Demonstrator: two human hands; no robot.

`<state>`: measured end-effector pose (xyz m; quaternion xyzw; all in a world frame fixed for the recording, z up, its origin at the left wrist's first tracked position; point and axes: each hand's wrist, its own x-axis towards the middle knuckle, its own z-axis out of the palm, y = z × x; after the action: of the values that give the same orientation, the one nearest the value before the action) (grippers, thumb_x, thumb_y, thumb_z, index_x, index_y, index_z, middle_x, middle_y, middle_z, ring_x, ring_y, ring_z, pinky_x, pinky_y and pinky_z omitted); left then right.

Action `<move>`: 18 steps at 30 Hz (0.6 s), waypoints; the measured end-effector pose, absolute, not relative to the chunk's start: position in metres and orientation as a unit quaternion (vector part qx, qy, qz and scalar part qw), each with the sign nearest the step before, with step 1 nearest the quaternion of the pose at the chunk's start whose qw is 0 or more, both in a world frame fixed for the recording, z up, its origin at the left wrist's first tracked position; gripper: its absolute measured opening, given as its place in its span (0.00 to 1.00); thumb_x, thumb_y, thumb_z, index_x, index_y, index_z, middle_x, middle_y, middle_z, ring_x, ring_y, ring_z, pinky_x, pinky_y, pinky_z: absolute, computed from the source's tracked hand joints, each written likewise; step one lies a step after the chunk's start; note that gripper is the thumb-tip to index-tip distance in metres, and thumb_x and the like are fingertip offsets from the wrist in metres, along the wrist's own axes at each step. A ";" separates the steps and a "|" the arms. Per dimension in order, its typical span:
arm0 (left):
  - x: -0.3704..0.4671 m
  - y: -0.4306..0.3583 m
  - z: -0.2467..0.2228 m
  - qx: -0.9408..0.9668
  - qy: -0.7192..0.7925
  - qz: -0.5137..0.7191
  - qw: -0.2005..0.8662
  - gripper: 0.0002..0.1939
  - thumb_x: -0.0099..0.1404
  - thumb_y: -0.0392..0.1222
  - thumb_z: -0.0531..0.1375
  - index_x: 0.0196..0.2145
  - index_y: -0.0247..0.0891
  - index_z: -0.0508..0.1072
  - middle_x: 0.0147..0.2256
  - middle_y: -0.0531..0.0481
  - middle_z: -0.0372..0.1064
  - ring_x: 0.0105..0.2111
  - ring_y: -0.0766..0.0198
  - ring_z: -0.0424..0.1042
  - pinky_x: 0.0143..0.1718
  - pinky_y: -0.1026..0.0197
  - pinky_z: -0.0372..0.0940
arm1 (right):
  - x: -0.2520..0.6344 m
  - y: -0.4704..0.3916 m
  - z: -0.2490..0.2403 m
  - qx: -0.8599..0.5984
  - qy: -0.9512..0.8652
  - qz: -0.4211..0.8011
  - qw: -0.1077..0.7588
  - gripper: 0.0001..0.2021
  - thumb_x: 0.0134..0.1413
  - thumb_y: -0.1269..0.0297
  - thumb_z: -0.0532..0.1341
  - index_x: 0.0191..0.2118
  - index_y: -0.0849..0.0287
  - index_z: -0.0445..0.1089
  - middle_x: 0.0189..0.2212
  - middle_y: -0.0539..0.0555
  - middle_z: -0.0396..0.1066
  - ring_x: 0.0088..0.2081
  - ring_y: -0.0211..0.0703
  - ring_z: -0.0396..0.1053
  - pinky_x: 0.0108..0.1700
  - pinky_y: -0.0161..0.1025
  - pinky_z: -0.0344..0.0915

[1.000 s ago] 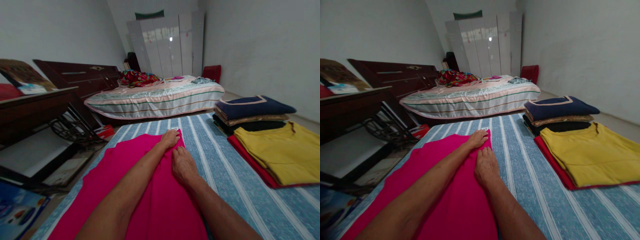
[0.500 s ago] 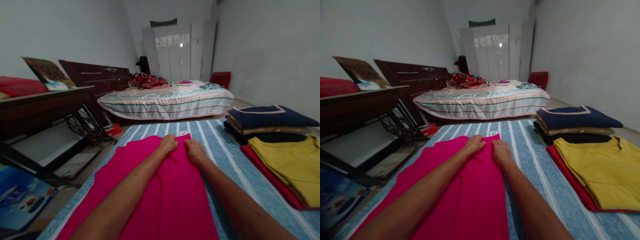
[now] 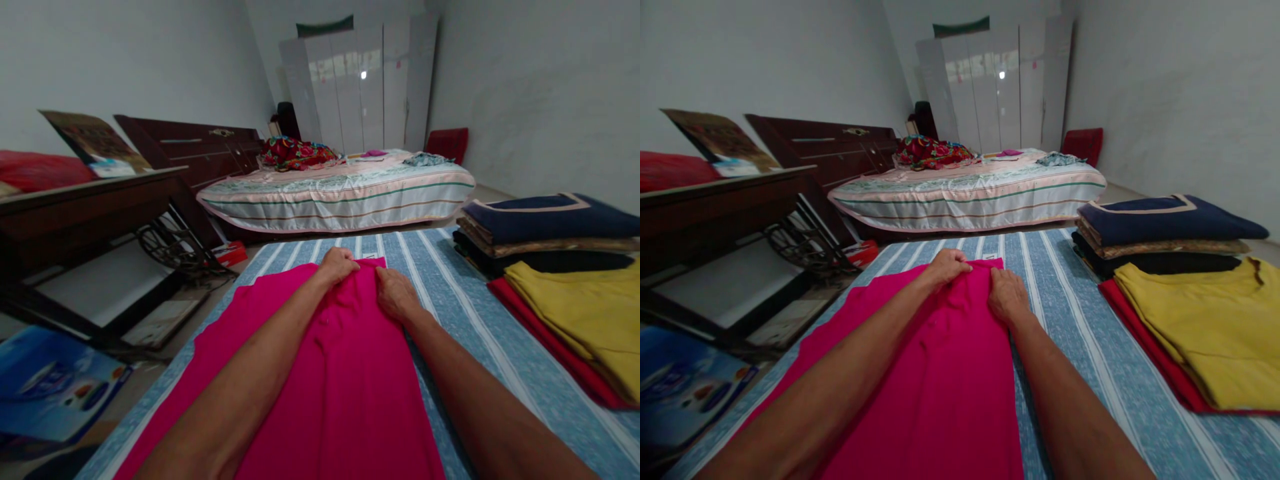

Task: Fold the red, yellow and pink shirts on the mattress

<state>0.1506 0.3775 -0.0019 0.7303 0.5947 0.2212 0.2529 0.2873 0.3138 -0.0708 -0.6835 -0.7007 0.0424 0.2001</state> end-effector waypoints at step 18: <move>0.151 0.380 -0.012 0.718 0.586 0.276 0.254 0.10 0.47 0.34 0.64 0.31 0.36 0.73 0.24 0.54 0.69 0.26 0.66 0.68 0.24 0.68 0.60 | 0.287 0.318 -0.075 -0.698 -0.690 0.037 0.187 0.16 0.61 0.69 0.45 0.45 0.63 0.67 0.46 0.62 0.68 0.48 0.50 0.62 0.50 0.42 0.53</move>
<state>0.1506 0.3796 -0.0121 0.7185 0.5860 0.2760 0.2535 0.2871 0.3180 -0.0749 -0.6978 -0.6903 0.0370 0.1875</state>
